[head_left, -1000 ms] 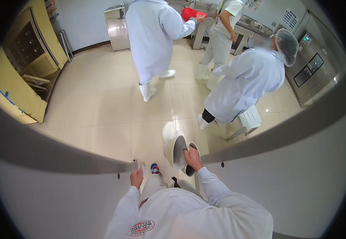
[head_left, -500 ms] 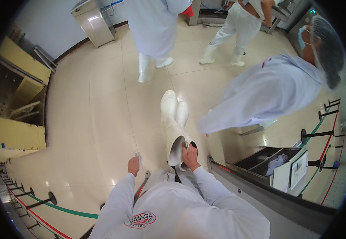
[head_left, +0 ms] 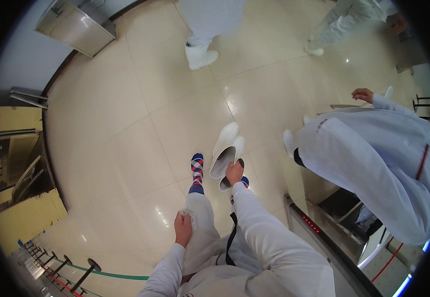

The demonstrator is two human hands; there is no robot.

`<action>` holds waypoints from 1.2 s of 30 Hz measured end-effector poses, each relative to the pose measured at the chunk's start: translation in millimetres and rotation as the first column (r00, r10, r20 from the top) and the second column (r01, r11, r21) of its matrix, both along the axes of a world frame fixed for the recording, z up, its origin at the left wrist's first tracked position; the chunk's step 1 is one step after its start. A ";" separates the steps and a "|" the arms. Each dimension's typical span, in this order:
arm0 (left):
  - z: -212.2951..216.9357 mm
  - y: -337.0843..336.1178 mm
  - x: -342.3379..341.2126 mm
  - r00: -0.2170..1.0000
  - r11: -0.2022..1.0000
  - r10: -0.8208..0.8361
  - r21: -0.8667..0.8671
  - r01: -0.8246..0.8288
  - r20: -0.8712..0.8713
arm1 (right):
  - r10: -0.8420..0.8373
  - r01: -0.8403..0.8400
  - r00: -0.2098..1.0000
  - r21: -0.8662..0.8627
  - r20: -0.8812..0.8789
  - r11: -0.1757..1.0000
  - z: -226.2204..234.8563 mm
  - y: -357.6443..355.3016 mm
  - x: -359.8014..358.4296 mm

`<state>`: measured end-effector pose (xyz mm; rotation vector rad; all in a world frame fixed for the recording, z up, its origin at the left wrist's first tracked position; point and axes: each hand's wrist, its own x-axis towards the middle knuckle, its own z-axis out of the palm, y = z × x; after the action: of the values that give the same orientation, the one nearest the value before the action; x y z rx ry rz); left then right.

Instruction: The person opens locker 712, places a green cloth and white boots inside, then puts a blue backpack into the locker and closes it. The person then walks away from the locker area.

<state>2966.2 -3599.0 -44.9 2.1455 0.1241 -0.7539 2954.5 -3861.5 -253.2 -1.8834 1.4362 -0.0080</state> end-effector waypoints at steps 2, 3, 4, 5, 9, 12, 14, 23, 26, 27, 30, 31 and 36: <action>-11.6 -13.9 49.5 0.996 0.996 -0.089 0.024 0.088 0.018 | -0.038 0.047 0.994 0.090 -0.105 0.995 -40.8 -3.3 21.6; -17.3 -21.1 76.1 0.990 0.989 -0.136 0.063 0.135 0.021 | -0.039 0.060 0.987 0.130 -0.155 0.990 -60.9 -7.0 33.5; -21.2 -32.9 103.8 0.978 0.974 -0.206 0.093 0.205 0.006 | -0.062 0.100 0.973 0.164 -0.223 0.981 -90.1 -10.0 27.8; -25.9 -43.1 130.8 0.965 0.957 -0.262 0.122 0.263 -0.020 | -0.152 0.233 0.946 0.275 -0.287 0.933 -117.4 -10.9 20.9; -21.4 -94.6 225.1 0.938 0.936 -0.345 0.093 0.340 0.034 | -0.042 0.180 0.949 0.425 -0.314 0.887 -107.4 -20.8 27.8; -0.7 -135.7 264.2 0.934 0.936 -0.337 -0.068 0.346 0.115 | 0.050 0.011 0.988 0.392 -0.144 0.920 -39.5 -30.1 45.8; 14.0 -147.6 282.6 0.960 0.937 -0.268 -0.210 0.278 0.079 | -0.364 0.155 0.920 0.718 0.146 0.679 90.2 -43.0 108.6; 142.8 -266.1 248.6 0.850 0.699 -0.525 -0.554 0.452 0.030 | -0.217 -0.032 0.868 0.486 0.447 0.873 380.0 -91.7 116.3; 184.4 -278.6 241.3 0.831 0.643 -0.551 -0.596 0.482 0.078 | -0.470 0.042 0.680 0.610 0.562 0.791 418.1 -90.0 106.1; 194.6 -280.6 241.1 0.820 0.620 -0.561 -0.598 0.507 0.114 | -0.557 0.092 0.619 0.653 0.554 0.752 428.3 -85.7 105.5; 226.6 -284.6 243.5 0.737 0.533 -0.595 -0.529 0.660 0.320 | -0.599 0.143 0.538 0.636 0.593 0.758 452.2 -62.2 113.7; 231.8 -288.4 246.7 0.708 0.522 -0.586 -0.484 0.702 0.394 | -0.565 0.132 0.557 0.607 0.609 0.784 466.4 -53.8 119.3; 228.5 -301.6 256.2 0.738 0.528 -0.572 -0.527 0.666 0.359 | -0.553 0.243 0.537 0.511 0.637 0.825 460.2 -49.7 108.1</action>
<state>3222.4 -3900.6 183.6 1.5307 -0.9249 -0.8687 3062.6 -3911.1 207.0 -0.9607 1.1035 -0.6632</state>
